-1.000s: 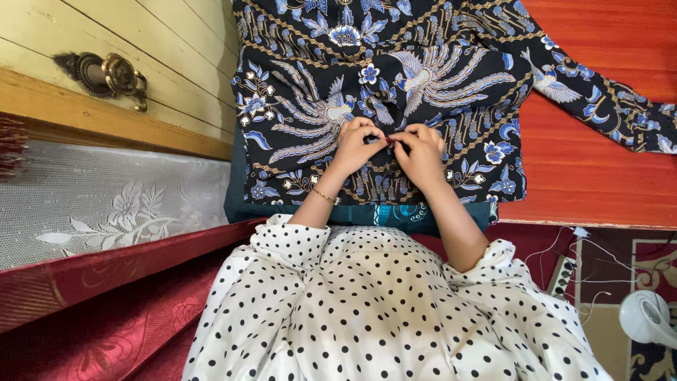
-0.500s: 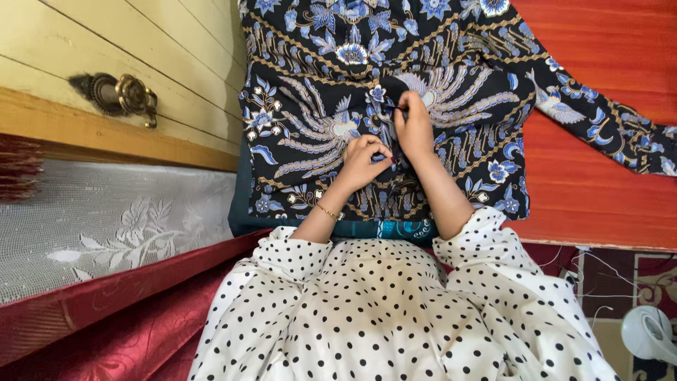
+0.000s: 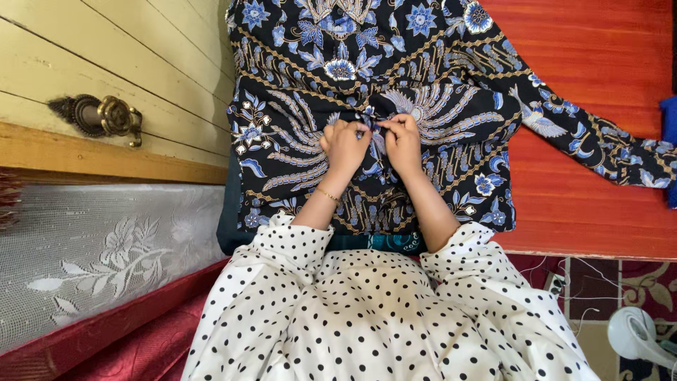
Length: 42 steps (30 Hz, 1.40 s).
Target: The person buttons and folds shirts on a red surface, moving a shirt aside to reveal another underneath.
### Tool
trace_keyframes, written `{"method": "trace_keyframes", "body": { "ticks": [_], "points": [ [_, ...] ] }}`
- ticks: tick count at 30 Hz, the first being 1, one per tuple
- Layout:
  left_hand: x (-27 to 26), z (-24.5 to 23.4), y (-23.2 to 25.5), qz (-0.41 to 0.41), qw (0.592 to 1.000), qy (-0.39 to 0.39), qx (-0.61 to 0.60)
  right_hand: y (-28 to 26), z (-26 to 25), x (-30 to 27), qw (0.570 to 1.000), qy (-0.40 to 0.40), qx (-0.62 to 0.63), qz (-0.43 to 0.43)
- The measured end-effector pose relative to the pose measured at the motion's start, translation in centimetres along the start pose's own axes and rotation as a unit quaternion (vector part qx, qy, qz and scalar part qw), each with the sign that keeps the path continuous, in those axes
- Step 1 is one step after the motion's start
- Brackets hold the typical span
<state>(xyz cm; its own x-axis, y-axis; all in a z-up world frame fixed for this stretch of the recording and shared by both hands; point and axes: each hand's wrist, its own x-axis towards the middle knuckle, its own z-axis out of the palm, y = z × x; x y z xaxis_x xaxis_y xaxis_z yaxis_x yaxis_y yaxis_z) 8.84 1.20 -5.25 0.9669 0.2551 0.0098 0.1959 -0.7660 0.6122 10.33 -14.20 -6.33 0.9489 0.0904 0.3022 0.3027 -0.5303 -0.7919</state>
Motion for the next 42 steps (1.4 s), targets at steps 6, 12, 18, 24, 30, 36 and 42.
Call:
{"method": "trace_keyframes", "body": {
  "ticks": [6, 12, 18, 24, 30, 36, 42],
  "points": [
    [-0.3, 0.0, -1.0, 0.006, 0.999, -0.005, -0.048, -0.2, -0.1, 0.0, 1.000, -0.018, 0.007, 0.009],
    [-0.8, -0.1, -1.5, 0.031, 0.997, 0.006, -0.072, 1.2, 0.0, 0.5, 0.997, -0.061, 0.020, 0.040],
    [-0.8, -0.1, -1.8, 0.041, 0.996, 0.004, -0.082, 1.7, 0.3, 0.3, 0.998, -0.048, 0.027, 0.036],
    [-1.1, -0.5, -1.9, 0.082, 0.992, 0.020, -0.096, 0.4, 0.8, -0.1, 1.000, -0.001, -0.013, 0.016],
    [-1.3, -0.8, -1.8, 0.082, 0.991, 0.024, -0.102, 0.5, 0.0, -0.3, 0.998, -0.051, 0.045, 0.013],
    [-0.9, -1.7, -3.0, 0.076, 0.988, 0.014, -0.136, 0.8, -2.7, -1.0, 0.995, -0.049, 0.062, -0.062],
    [-2.7, -10.4, -11.1, -0.022, 0.984, 0.179, -0.001, 4.7, -13.4, -2.9, 0.978, 0.173, -0.113, 0.004]
  ]
}}
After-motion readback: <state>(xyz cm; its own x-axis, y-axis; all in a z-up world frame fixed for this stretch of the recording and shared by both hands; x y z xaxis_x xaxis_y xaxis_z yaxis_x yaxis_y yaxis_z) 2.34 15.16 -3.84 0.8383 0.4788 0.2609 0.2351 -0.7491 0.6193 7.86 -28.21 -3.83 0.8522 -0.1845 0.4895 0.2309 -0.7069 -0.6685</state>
